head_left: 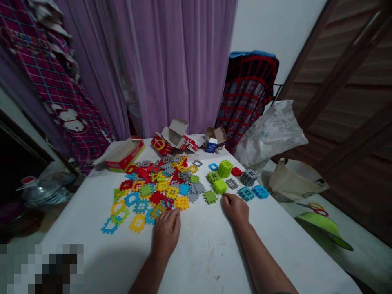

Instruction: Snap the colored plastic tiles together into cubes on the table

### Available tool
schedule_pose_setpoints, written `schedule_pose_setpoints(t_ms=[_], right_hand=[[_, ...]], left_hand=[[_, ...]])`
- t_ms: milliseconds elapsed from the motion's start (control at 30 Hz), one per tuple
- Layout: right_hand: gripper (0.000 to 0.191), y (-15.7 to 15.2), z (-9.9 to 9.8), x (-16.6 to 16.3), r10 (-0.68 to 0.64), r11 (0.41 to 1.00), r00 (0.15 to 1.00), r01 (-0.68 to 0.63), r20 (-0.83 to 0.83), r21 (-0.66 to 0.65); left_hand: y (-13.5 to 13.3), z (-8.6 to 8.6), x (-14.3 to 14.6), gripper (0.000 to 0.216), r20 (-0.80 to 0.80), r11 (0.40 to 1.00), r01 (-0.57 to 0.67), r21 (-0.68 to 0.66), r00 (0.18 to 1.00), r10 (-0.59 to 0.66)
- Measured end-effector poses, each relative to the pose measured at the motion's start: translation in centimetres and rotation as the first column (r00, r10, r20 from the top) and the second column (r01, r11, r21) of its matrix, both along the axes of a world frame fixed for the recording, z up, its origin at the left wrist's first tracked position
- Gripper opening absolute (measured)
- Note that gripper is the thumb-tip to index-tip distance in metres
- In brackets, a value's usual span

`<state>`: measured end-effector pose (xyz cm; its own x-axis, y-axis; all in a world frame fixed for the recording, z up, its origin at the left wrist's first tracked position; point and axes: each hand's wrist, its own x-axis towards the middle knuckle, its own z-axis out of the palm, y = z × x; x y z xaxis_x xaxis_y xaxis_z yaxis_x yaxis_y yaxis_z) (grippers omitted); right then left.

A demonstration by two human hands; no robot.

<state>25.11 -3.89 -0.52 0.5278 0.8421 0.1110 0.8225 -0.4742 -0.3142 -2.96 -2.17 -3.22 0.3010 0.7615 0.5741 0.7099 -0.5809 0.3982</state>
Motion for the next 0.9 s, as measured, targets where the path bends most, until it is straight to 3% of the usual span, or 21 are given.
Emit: schedule_pose_setpoints(t_ms=[133,367,600,733,900], right_hand=[[0.039,0.0,-1.2,0.8,-0.066,0.995,0.995,0.071,-0.077,0.064],[0.041,-0.1,-2.3,1.4,-0.033,0.992,0.99,0.049,-0.134,0.119],[0.043,0.1,-2.1,1.4,-0.005,0.987,0.985,0.033,-0.174,0.158],[0.043,0.3,-2.2,1.4,-0.007,0.985,0.985,0.037,-0.175,0.166],[0.043,0.4,-2.2,1.4,-0.024,0.988,0.986,0.048,-0.164,0.147]], left_hand=[[-0.1,-0.1,0.1,0.026,0.002,1.0,-0.019,0.012,1.0,0.019],[0.0,0.1,-0.3,0.026,0.015,0.997,-0.048,0.052,0.999,0.047],[4.0,1.2,-5.4,0.028,-0.022,0.955,-0.279,0.102,0.959,0.283],[7.3,2.3,-8.7,0.039,-0.133,0.89,-0.454,-0.035,0.885,0.446],[10.4,3.3,-10.4,0.053,-0.357,0.858,-0.444,-0.257,0.869,0.343]])
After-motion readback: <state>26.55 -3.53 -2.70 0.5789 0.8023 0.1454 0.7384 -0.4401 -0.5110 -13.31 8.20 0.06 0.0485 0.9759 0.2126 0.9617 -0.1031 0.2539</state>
